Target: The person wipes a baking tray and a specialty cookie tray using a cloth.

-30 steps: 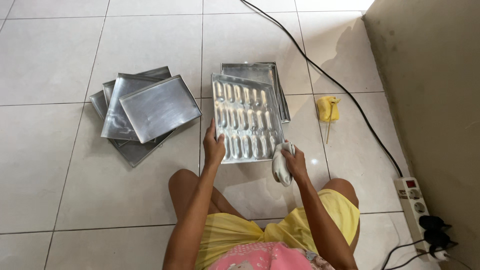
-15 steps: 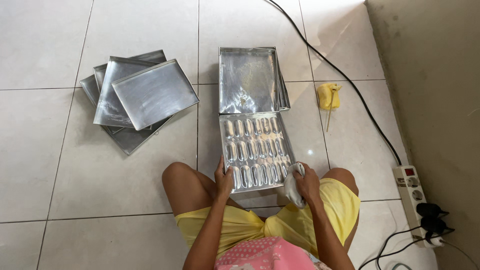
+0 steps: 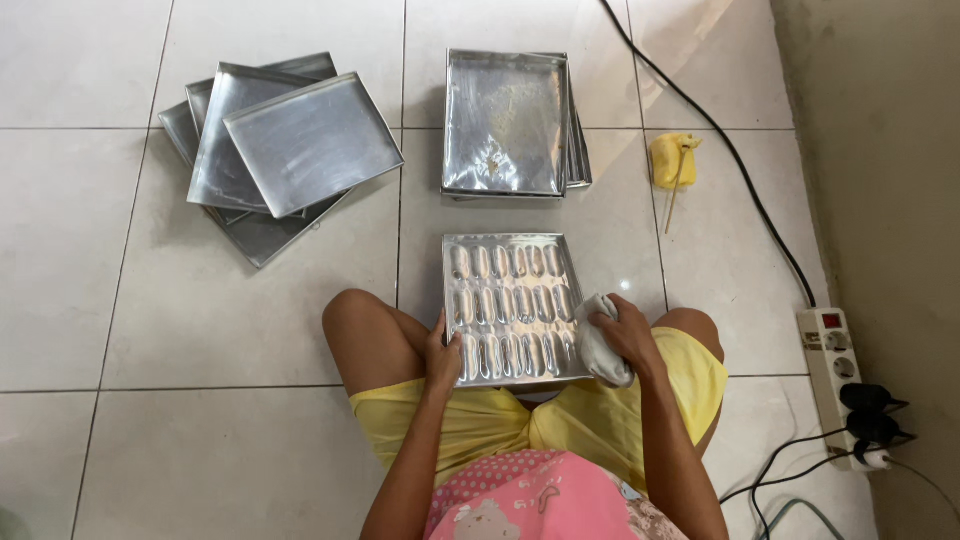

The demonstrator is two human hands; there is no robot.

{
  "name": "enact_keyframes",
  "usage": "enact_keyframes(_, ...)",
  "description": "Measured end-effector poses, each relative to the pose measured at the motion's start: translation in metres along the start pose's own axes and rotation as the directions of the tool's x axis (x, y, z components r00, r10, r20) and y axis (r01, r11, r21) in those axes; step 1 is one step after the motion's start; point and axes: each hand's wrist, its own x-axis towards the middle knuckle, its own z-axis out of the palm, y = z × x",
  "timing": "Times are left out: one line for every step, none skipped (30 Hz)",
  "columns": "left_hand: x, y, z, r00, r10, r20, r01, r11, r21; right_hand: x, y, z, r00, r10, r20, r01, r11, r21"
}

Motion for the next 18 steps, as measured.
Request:
enact_keyframes(0.005, -0.003, 0.001, 1.0, -0.004, -0.004, 0.004, 1.0, 0.003, 0.001, 0.003, 0.0, 1.0, 0.001, 0.006, -0.001, 1.0, 0.0)
enact_keyframes(0.009, -0.006, 0.003, 1.0, 0.012, -0.014, -0.012, 1.0, 0.015, 0.003, 0.005, -0.001, 1.0, -0.019, -0.01, 0.02, 0.998, 0.055)
enact_keyframes(0.017, -0.007, 0.009, 0.999, 0.031, -0.016, -0.031, 0.999, 0.024, 0.005, 0.008, -0.006, 0.999, -0.034, -0.036, 0.038, 0.993, 0.111)
enact_keyframes(0.025, -0.008, 0.012, 1.0, 0.029, -0.011, -0.028, 0.999, 0.024, 0.007, 0.004, -0.001, 0.999, -0.03, -0.038, 0.034, 0.993, 0.11)
enact_keyframes(0.034, -0.01, 0.02, 0.997, 0.073, -0.031, -0.071, 0.995, 0.068, 0.009, 0.001, 0.0, 0.994, -0.036, -0.101, 0.057, 0.975, 0.213)
enact_keyframes(0.042, -0.011, 0.027, 0.992, 0.118, -0.049, -0.112, 0.987, 0.112, 0.011, -0.002, 0.002, 0.986, -0.037, -0.165, 0.087, 0.947, 0.311)
enact_keyframes(0.055, -0.022, 0.033, 0.992, 0.118, -0.041, -0.113, 0.988, 0.107, 0.016, -0.009, 0.012, 0.985, -0.033, -0.172, 0.085, 0.948, 0.308)
enact_keyframes(0.067, -0.034, 0.04, 0.991, 0.126, -0.052, -0.118, 0.982, 0.145, 0.021, -0.016, 0.022, 0.98, -0.054, -0.194, 0.112, 0.946, 0.306)
enact_keyframes(0.078, -0.045, 0.047, 0.989, 0.135, -0.066, -0.121, 0.975, 0.185, 0.027, -0.022, 0.032, 0.974, -0.076, -0.211, 0.14, 0.942, 0.304)
enact_keyframes(0.078, -0.046, 0.049, 0.989, 0.135, -0.061, -0.121, 0.976, 0.183, 0.035, -0.02, 0.044, 0.974, -0.073, -0.215, 0.138, 0.943, 0.303)
enact_keyframes(0.08, -0.046, 0.049, 0.987, 0.139, -0.079, -0.116, 0.963, 0.244, 0.046, -0.022, 0.058, 0.965, -0.101, -0.241, 0.158, 0.96, 0.23)
enact_keyframes(0.084, -0.045, 0.048, 0.985, 0.145, -0.096, -0.11, 0.946, 0.305, 0.057, -0.025, 0.071, 0.955, -0.132, -0.266, 0.177, 0.972, 0.155)
enact_keyframes(0.084, -0.045, 0.048, 0.984, 0.146, -0.101, -0.109, 0.946, 0.305, 0.056, -0.027, 0.082, 0.955, -0.136, -0.263, 0.181, 0.971, 0.154)
enact_keyframes(0.085, -0.045, 0.048, 0.985, 0.137, -0.103, -0.092, 0.93, 0.357, 0.056, -0.028, 0.092, 0.94, -0.221, -0.261, 0.238, 0.971, 0.036)
enact_keyframes(0.082, -0.047, 0.047, 0.987, 0.12, -0.105, -0.067, 0.91, 0.41, 0.053, -0.027, 0.104, 0.922, -0.298, -0.245, 0.287, 0.954, -0.082)
enact_keyframes(0.08, -0.049, 0.046, 0.987, 0.114, -0.109, -0.06, 0.909, 0.411, 0.053, -0.02, 0.12, 0.925, -0.297, -0.238, 0.286, 0.955, -0.082)
enact_keyframes(0.078, -0.051, 0.046, 0.983, 0.156, -0.096, -0.082, 0.845, 0.529, 0.052, -0.012, 0.134, 0.934, -0.302, -0.19, 0.256, 0.939, -0.231)
enact_keyframes(0.077, -0.054, 0.046, 0.978, 0.195, -0.078, -0.102, 0.765, 0.636, 0.052, -0.004, 0.149, 0.944, -0.299, -0.142, 0.228, 0.898, -0.375)
